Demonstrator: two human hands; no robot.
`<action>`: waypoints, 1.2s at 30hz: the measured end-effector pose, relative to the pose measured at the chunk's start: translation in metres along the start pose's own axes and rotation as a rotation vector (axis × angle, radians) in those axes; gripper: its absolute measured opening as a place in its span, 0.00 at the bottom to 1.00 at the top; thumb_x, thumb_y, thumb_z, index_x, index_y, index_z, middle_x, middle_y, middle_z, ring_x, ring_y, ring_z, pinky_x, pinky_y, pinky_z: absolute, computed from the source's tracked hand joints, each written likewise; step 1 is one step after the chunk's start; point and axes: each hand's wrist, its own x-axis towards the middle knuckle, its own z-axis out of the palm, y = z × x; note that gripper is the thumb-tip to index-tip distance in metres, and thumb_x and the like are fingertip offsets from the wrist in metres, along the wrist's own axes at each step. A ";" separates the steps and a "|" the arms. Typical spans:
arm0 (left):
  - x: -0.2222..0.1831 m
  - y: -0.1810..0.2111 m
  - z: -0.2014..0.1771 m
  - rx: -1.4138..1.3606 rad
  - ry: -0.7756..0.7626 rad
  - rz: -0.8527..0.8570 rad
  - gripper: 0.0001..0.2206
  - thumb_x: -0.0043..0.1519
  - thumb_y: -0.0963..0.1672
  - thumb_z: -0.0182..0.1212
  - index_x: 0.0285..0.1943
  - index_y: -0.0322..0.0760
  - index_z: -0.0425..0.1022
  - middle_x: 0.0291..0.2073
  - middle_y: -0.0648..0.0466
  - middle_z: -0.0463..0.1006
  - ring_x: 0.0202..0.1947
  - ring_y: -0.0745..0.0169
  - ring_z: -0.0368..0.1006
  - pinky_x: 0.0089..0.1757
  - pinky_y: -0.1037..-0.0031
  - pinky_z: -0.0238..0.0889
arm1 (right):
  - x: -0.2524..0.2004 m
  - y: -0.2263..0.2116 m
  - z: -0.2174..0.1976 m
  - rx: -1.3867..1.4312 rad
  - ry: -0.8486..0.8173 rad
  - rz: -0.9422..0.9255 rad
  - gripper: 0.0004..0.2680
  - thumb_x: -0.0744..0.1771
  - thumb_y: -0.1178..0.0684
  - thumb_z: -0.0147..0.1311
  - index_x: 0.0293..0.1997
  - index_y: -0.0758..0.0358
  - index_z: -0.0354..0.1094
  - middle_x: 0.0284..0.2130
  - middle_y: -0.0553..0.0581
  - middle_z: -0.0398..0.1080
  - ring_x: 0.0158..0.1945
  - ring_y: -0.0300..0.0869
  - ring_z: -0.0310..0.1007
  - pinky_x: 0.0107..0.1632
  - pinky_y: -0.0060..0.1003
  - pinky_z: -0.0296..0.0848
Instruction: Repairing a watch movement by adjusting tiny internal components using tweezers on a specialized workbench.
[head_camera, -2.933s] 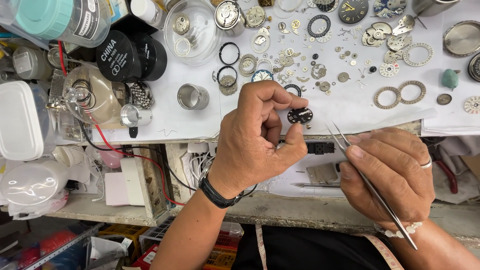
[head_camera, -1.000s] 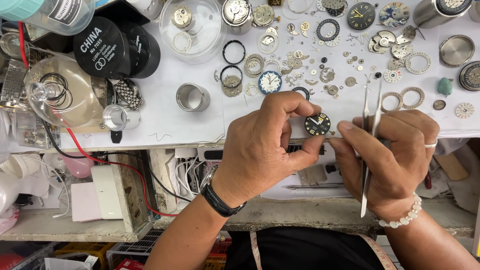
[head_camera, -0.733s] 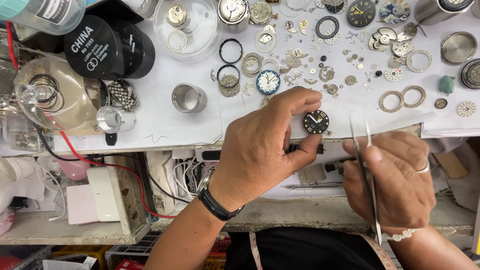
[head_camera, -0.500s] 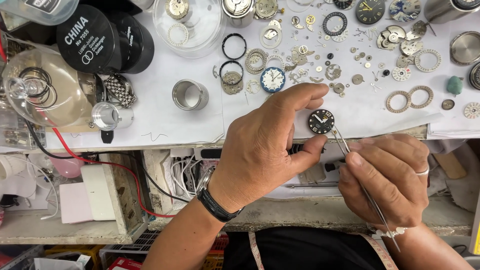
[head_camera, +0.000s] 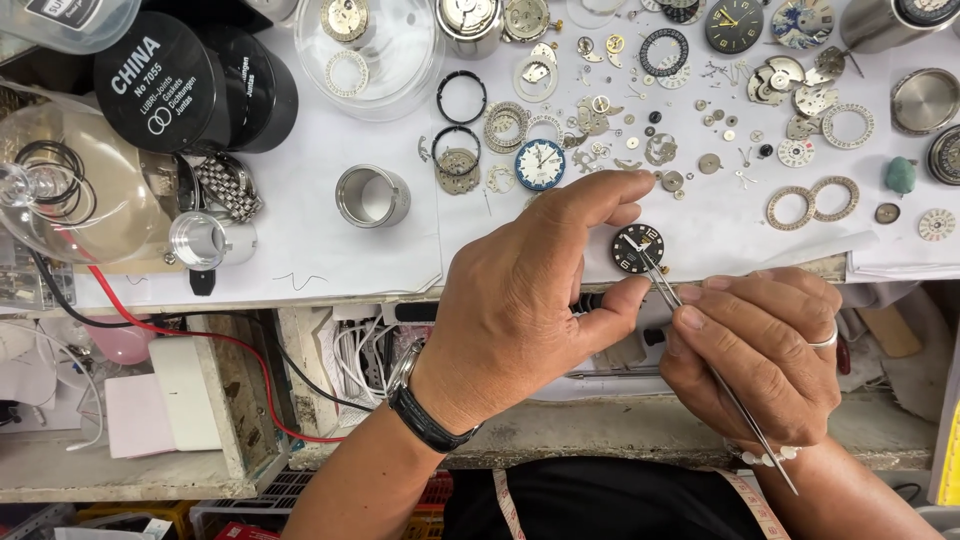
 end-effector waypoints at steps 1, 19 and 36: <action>0.000 -0.001 0.001 0.007 0.005 0.011 0.30 0.65 0.43 0.75 0.71 0.50 0.58 0.56 0.62 0.81 0.25 0.73 0.70 0.33 0.78 0.71 | 0.001 0.000 0.000 0.002 0.004 -0.006 0.02 0.67 0.64 0.57 0.42 0.71 0.69 0.35 0.68 0.77 0.39 0.54 0.74 0.44 0.49 0.70; 0.001 0.002 0.001 0.023 -0.005 -0.009 0.30 0.64 0.43 0.74 0.72 0.50 0.58 0.57 0.63 0.82 0.24 0.74 0.67 0.32 0.79 0.70 | -0.007 0.004 -0.001 0.079 0.082 0.039 0.04 0.68 0.62 0.56 0.43 0.73 0.67 0.35 0.70 0.73 0.37 0.56 0.74 0.41 0.50 0.73; -0.005 0.006 0.003 -0.092 0.082 0.056 0.38 0.63 0.41 0.77 0.75 0.43 0.52 0.51 0.55 0.85 0.22 0.77 0.68 0.30 0.87 0.71 | 0.025 -0.004 -0.012 -0.197 -0.049 0.198 0.02 0.71 0.54 0.69 0.45 0.57 0.81 0.39 0.62 0.68 0.44 0.58 0.67 0.50 0.46 0.64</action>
